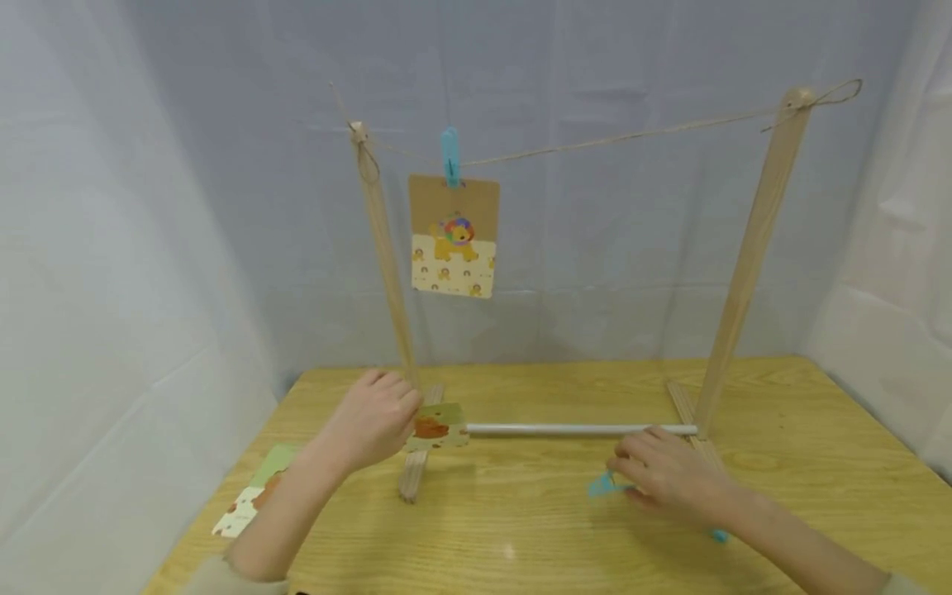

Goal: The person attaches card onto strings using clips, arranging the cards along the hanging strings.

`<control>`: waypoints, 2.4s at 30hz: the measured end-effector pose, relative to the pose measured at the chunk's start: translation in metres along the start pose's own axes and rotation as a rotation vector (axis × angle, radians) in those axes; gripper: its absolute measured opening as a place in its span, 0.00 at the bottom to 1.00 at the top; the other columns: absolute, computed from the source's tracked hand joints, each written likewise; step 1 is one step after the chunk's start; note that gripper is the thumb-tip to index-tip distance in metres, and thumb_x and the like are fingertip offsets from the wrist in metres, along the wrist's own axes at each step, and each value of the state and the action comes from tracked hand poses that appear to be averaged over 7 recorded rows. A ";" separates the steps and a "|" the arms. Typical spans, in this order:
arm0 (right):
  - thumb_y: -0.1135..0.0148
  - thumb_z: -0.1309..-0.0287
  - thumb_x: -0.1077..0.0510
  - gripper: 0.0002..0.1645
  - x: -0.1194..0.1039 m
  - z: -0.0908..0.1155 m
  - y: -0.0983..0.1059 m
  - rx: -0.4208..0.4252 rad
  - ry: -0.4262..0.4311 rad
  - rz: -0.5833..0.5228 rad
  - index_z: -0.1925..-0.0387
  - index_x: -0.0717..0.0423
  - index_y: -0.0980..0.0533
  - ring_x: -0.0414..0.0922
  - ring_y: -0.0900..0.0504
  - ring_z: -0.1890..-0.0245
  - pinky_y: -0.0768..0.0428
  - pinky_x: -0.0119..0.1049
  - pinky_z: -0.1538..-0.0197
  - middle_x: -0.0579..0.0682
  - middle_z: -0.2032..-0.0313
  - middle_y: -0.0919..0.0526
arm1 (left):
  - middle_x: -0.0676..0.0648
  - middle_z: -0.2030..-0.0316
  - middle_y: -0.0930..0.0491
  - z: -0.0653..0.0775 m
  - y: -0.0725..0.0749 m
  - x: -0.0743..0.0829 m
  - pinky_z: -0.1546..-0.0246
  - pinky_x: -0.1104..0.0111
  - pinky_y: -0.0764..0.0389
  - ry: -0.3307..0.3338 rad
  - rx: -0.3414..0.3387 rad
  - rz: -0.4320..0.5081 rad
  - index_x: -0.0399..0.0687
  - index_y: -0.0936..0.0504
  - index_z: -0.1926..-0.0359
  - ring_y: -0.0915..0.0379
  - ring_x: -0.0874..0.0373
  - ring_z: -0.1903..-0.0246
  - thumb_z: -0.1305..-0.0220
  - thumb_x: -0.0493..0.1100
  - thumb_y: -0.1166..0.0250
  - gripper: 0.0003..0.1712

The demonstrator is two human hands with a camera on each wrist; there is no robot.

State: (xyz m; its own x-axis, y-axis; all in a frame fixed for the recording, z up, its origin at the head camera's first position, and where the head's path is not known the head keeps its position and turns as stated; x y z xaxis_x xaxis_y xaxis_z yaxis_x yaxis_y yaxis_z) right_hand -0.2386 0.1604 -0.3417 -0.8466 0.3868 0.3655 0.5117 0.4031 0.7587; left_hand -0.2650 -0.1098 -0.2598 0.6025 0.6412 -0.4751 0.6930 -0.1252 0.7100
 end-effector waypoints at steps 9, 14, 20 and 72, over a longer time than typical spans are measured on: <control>0.25 0.64 0.57 0.26 0.009 -0.006 0.009 0.000 -0.023 0.014 0.60 0.60 0.25 0.46 0.25 0.64 0.24 0.41 0.61 0.50 0.61 0.26 | 0.47 0.72 0.20 -0.011 -0.002 0.009 0.57 0.58 0.25 -0.023 -0.004 -0.005 0.40 0.19 0.66 0.23 0.51 0.66 0.55 0.32 0.35 0.11; 0.23 0.75 0.62 0.28 0.015 -0.009 0.017 0.044 -0.025 0.019 0.63 0.60 0.24 0.46 0.25 0.66 0.24 0.40 0.62 0.50 0.64 0.26 | 0.48 0.74 0.22 -0.016 0.000 0.011 0.61 0.60 0.25 -0.020 0.041 0.024 0.42 0.22 0.70 0.25 0.51 0.68 0.55 0.31 0.38 0.08; 0.28 0.67 0.59 0.22 0.020 -0.010 0.025 0.087 0.000 0.064 0.64 0.58 0.23 0.48 0.24 0.67 0.24 0.43 0.63 0.51 0.65 0.25 | 0.47 0.73 0.23 -0.020 -0.001 0.013 0.61 0.60 0.25 -0.024 0.047 0.041 0.42 0.23 0.72 0.25 0.51 0.68 0.57 0.29 0.38 0.08; 0.64 0.30 0.52 0.24 0.038 -0.023 0.062 0.164 -0.073 0.111 0.64 0.63 0.24 0.52 0.22 0.66 0.23 0.44 0.66 0.55 0.65 0.23 | 0.47 0.71 0.23 -0.094 0.001 0.037 0.60 0.64 0.25 -0.034 0.194 0.101 0.40 0.20 0.69 0.28 0.53 0.68 0.58 0.25 0.43 0.14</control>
State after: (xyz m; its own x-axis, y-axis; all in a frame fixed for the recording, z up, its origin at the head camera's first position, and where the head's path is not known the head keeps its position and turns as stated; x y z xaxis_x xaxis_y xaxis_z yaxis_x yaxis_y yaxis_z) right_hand -0.2419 0.1810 -0.2682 -0.7737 0.4934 0.3975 0.6236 0.4817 0.6157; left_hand -0.2793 -0.0147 -0.2277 0.6836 0.5922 -0.4265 0.6898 -0.3332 0.6428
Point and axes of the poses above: each hand's wrist, its own z-axis away from the middle knuckle, its own y-axis out of the back of the hand, x = y × z, the point moved 8 cm from there along -z, towards the middle knuckle
